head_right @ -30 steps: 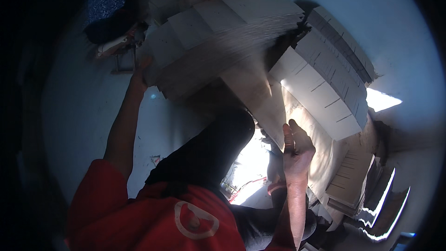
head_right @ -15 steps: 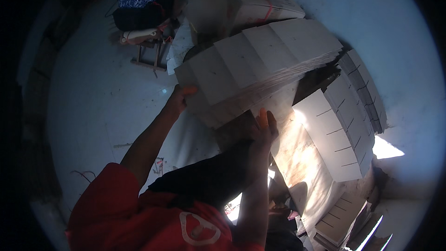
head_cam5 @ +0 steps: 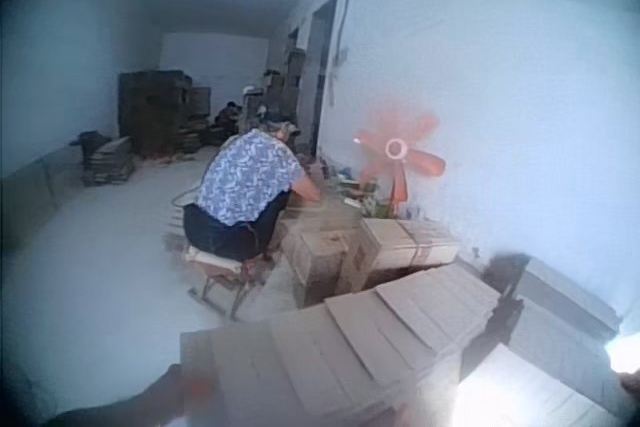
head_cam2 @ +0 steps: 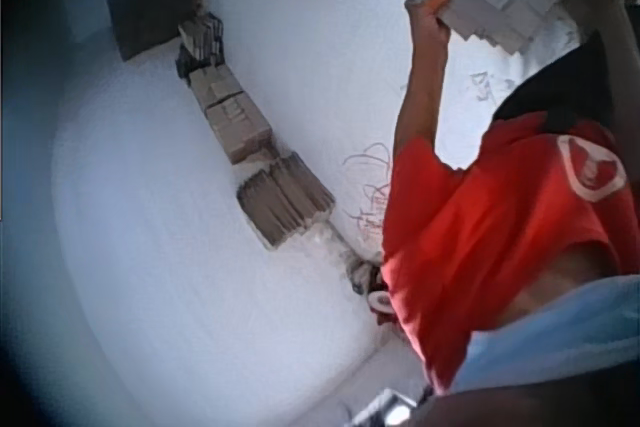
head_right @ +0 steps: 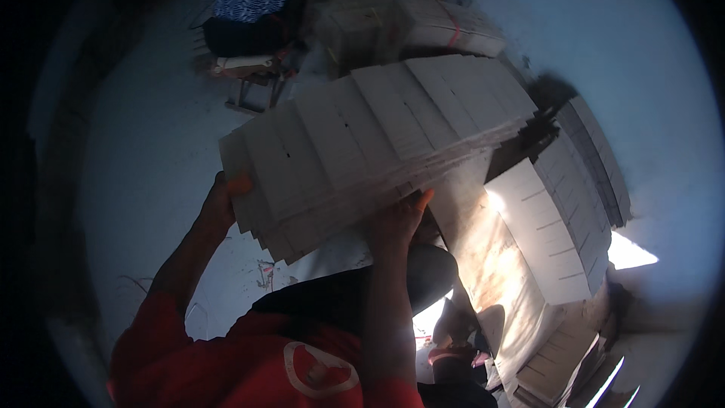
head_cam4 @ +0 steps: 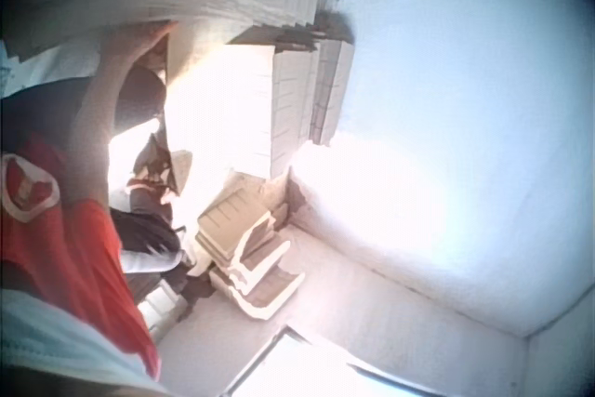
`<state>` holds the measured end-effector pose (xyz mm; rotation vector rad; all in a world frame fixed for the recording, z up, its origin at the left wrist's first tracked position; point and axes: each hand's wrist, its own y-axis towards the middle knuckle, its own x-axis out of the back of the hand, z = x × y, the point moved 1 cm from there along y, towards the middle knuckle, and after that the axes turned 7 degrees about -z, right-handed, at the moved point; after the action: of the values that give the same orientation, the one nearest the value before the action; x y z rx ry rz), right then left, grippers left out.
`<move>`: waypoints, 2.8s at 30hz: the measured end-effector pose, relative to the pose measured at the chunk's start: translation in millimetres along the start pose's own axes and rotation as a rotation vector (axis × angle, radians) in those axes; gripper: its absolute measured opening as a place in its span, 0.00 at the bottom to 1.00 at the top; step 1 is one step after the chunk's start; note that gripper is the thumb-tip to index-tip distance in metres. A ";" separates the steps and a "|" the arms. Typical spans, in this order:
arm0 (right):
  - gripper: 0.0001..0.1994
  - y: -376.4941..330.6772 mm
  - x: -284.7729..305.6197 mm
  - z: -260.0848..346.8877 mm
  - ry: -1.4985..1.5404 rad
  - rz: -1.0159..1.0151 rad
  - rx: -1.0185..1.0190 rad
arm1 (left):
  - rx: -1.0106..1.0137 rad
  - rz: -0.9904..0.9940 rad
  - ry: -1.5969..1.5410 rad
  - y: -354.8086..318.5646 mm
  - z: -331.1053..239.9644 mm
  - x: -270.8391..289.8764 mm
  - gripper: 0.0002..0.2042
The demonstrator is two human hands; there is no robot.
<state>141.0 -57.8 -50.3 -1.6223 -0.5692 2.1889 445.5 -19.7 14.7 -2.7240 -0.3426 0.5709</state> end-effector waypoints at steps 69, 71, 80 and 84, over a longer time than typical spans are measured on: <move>0.21 -787.9 515.2 88.3 0.967 -0.933 2.153 | 0.350 2.061 0.349 -566.9 355.9 -556.5 0.22; 0.20 -782.1 505.2 103.7 0.668 -0.892 2.168 | 0.212 2.164 0.340 -527.3 339.5 -517.1 0.24; 0.27 -793.1 636.4 113.3 1.223 -1.068 2.055 | -0.598 2.048 0.694 -382.9 286.4 -382.3 0.31; 0.24 -802.7 609.0 121.4 1.168 -1.044 2.047 | -0.739 2.012 0.671 -384.8 297.6 -368.1 0.33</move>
<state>-109.1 924.4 -101.4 -0.5892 0.8110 0.1043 -71.5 303.8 26.8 -2.5139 2.8849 -0.2902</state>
